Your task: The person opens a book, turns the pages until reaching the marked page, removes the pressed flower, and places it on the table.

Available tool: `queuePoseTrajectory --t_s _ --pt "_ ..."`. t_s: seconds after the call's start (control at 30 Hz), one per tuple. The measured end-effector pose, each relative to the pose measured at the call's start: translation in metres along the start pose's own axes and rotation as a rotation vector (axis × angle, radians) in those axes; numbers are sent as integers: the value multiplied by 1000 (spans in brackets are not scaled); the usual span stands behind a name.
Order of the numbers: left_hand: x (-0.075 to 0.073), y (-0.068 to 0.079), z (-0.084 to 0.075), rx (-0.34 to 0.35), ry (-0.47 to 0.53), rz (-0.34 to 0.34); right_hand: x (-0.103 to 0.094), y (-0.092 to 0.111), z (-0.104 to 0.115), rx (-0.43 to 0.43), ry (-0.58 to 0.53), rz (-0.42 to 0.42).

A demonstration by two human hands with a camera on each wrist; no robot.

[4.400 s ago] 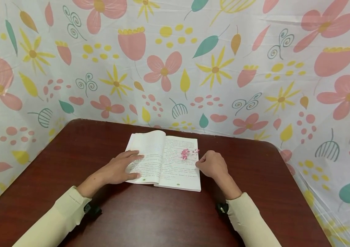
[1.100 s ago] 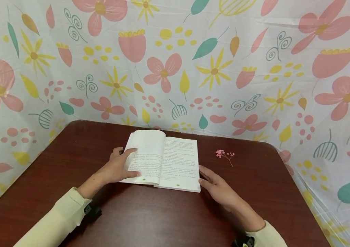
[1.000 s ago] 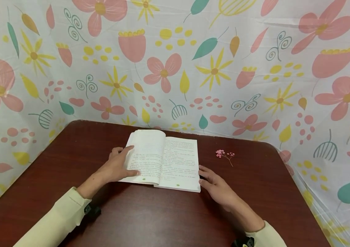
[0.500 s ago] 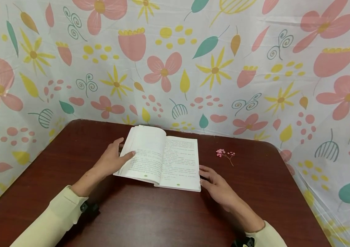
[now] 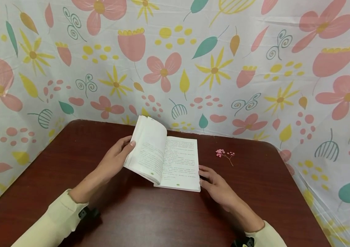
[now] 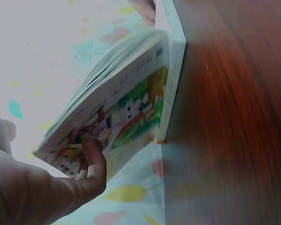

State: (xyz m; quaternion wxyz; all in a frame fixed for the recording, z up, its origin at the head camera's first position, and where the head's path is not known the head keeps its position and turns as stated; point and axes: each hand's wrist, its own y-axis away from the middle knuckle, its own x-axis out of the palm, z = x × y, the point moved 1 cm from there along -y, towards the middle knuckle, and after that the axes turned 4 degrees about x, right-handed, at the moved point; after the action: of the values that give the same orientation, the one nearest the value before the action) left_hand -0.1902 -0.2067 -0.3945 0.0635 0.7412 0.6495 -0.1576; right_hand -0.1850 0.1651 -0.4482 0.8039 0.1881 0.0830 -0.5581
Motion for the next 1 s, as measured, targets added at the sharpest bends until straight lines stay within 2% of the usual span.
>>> queuePoseTrajectory --t_s 0.17,0.27,0.37,0.5,0.6,0.73,0.87,1.0 --pt "12 7 -5 126 66 61 0 0 0 1 2 -2" --pt "20 11 -6 221 87 124 0 0 0 -1 1 -4" --pt "29 14 -7 326 15 168 -1 1 1 4 -4 -11" --pt "44 17 -7 450 -147 201 -2 1 1 16 -15 -16" --pt "54 18 -5 453 -211 255 -3 2 1 14 -30 -8" --pt "69 19 -2 408 -306 349 -4 2 0 3 -59 19" --pt "84 18 2 381 -460 457 -4 2 -1 0 -75 28" --pt "96 18 3 403 -599 535 -3 4 1 8 -61 8"
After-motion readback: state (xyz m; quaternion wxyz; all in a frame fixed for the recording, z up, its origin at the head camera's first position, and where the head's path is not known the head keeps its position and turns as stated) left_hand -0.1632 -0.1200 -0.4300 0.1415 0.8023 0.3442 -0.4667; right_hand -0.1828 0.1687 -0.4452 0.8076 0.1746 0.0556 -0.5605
